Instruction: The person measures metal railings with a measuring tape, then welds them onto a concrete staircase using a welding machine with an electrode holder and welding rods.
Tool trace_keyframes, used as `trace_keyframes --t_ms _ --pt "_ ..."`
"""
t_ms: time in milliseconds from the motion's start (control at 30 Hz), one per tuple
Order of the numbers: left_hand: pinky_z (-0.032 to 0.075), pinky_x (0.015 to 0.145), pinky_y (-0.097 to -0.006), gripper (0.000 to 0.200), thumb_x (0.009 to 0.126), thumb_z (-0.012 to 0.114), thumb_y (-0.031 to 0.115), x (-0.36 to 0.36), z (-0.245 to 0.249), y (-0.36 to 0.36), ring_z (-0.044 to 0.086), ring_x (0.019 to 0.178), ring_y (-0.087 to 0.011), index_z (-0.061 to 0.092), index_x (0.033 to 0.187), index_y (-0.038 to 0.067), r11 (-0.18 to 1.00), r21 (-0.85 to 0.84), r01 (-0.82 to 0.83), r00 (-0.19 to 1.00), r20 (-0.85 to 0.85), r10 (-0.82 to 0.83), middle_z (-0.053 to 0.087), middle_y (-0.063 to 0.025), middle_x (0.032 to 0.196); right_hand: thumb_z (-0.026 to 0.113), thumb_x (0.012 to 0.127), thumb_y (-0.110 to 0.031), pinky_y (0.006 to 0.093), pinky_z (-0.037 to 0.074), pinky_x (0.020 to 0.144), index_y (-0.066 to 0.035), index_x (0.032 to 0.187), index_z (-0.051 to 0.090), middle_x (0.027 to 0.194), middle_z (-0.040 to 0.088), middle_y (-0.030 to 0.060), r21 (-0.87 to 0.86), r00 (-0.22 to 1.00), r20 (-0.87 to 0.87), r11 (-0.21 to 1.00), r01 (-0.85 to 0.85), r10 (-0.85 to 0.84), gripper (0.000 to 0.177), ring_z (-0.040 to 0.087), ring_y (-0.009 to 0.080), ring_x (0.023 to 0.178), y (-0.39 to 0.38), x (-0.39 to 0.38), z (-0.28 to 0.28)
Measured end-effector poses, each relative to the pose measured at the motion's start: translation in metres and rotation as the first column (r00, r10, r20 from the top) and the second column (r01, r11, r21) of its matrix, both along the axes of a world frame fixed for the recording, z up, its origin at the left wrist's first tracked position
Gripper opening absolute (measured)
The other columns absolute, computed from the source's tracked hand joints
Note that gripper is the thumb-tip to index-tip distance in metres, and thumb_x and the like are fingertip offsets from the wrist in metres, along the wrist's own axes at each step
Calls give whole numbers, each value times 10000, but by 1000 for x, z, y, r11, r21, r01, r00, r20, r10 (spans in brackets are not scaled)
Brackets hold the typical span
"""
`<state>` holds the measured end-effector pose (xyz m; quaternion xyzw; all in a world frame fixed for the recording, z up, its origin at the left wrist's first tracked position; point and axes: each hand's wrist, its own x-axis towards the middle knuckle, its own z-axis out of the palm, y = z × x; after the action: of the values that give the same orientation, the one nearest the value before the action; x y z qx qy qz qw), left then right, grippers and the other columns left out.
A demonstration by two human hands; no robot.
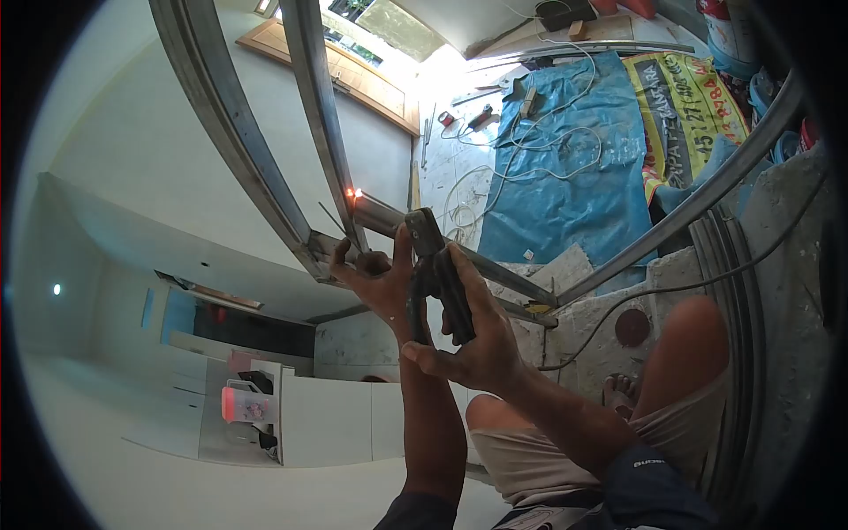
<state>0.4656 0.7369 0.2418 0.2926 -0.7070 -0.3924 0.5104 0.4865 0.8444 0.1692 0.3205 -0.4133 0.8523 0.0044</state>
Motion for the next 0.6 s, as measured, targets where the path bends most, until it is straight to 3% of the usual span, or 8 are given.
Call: trace_keyframes --t_ms 167,400,533,600 --pt "436 591 -233 801 789 928 163 1 -4 -4 506 677 -70 395 1383 92 999 -43 -10 1000 9 10 462 19 764 860 812 -506 339 585 721 97 1596 158 1389 492 349 19 998 25 998 -54 54 1213 669 340 1112 4 -1 4" --pt "413 590 -226 755 810 909 149 -1 -2 1 481 664 -56 397 1361 83 998 -58 28 999 -39 -30 455 32 759 859 809 -515 383 595 810 78 1605 147 1428 466 358 25 1000 -9 1000 -6 6 1221 621 410 1225 0 -1 0" --pt "412 580 -234 656 809 904 128 1 -7 -14 478 647 -55 453 1279 55 980 -198 -18 999 31 24 462 36 781 881 792 -478 407 586 883 61 1611 137 1452 451 356 52 1000 -1 998 -24 24 1231 575 430 1296 3 0 3" --pt "380 565 -215 611 795 898 85 -1 -13 -23 452 643 -44 486 1245 53 981 -193 14 999 -42 -23 453 35 806 889 787 -462 410 583 897 58 1612 135 1457 448 357 56 1000 -10 998 -18 18 1232 564 431 1313 3 0 3"
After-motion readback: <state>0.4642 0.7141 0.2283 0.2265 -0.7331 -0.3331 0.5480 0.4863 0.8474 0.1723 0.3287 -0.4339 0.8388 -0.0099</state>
